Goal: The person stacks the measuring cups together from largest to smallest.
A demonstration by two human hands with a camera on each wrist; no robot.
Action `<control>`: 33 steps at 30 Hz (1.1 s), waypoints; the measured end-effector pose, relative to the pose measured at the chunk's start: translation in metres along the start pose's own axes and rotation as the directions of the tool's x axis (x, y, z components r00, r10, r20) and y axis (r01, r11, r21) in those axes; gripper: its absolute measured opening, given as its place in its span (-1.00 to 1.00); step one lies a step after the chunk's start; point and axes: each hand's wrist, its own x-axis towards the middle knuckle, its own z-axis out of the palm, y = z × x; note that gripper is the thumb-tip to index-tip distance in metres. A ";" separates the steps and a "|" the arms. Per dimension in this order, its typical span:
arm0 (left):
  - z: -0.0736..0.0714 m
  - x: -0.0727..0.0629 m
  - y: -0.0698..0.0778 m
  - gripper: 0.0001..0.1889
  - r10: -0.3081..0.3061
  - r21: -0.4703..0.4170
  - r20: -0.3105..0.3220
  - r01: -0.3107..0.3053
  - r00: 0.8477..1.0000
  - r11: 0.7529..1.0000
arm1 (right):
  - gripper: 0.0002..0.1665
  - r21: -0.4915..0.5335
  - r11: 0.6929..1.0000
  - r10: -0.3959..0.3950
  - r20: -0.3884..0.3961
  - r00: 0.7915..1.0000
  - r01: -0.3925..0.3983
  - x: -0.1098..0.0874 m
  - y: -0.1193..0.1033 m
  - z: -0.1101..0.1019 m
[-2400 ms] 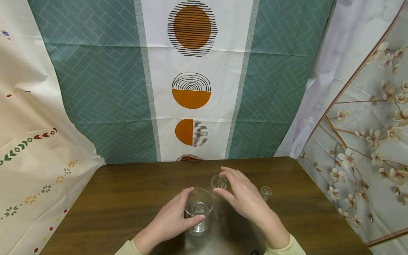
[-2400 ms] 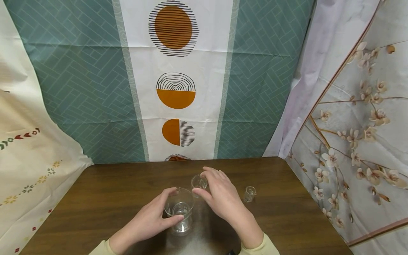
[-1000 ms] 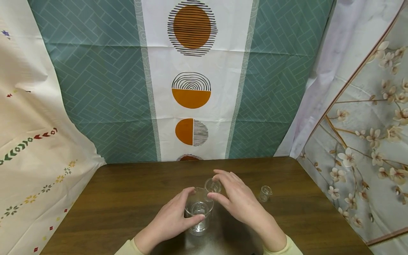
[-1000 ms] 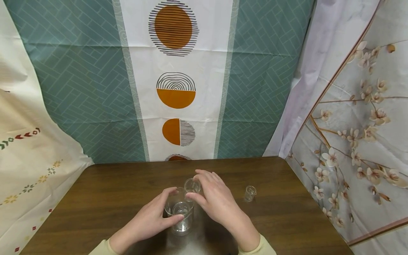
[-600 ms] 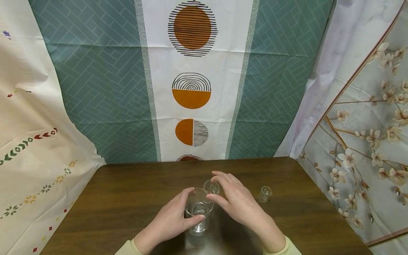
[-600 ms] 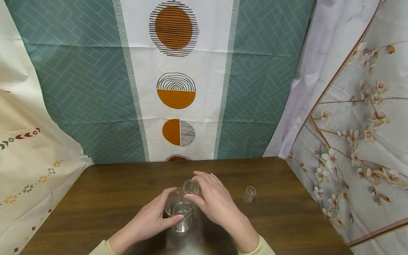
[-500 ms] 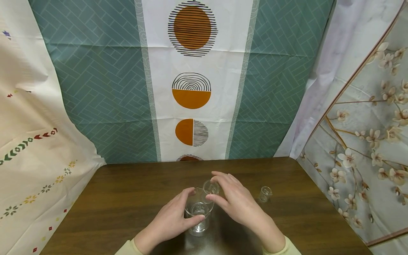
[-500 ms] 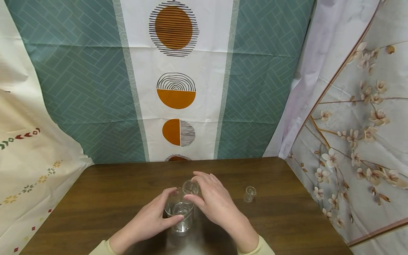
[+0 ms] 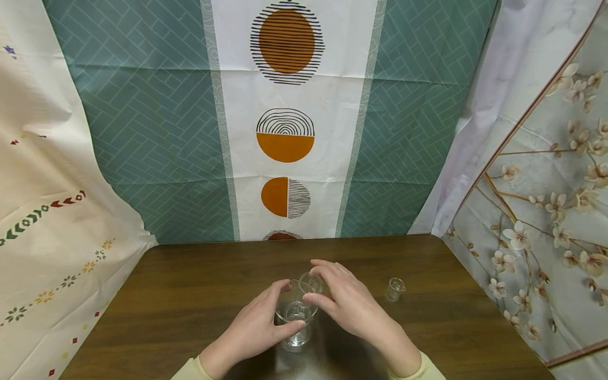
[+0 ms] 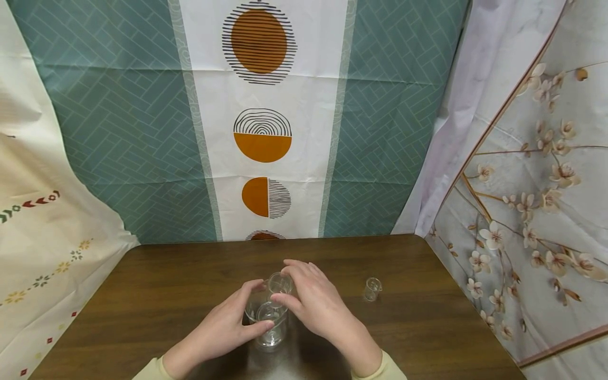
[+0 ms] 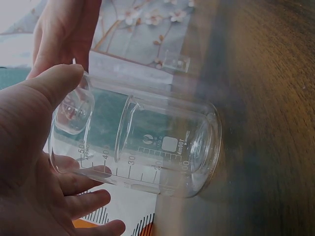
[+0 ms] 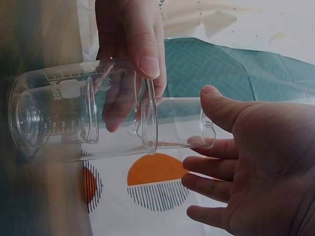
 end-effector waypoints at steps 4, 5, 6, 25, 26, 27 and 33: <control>0.000 0.000 0.000 -0.05 -0.001 0.000 0.004 0.001 1.000 1.000 | -0.48 0.011 1.000 -0.005 0.005 1.000 0.005 0.000 0.001 0.002; 0.000 0.000 0.000 -0.05 -0.001 0.001 0.003 0.001 1.000 1.000 | -0.48 0.013 1.000 -0.005 0.008 1.000 0.005 0.000 0.001 0.003; 0.000 0.000 0.000 -0.05 0.000 0.002 0.003 0.000 1.000 1.000 | -0.47 0.012 1.000 -0.003 0.013 1.000 0.003 0.000 0.001 0.003; -0.001 0.000 0.000 -0.04 0.006 -0.002 0.006 -0.006 1.000 1.000 | -0.46 0.019 1.000 0.004 0.053 0.999 -0.005 0.000 0.003 0.007; -0.001 0.000 0.000 -0.03 0.007 -0.003 0.007 -0.007 1.000 1.000 | -0.46 0.022 1.000 0.004 0.057 0.998 -0.006 0.001 0.003 0.007; -0.001 0.000 0.000 -0.04 0.009 -0.003 0.006 -0.009 1.000 1.000 | -0.46 0.023 1.000 0.007 0.061 0.998 -0.008 0.001 0.003 0.008; -0.001 0.001 0.000 -0.05 0.015 0.001 0.004 -0.015 1.000 1.000 | -0.44 0.046 0.999 0.000 0.061 0.998 -0.003 0.001 0.003 0.009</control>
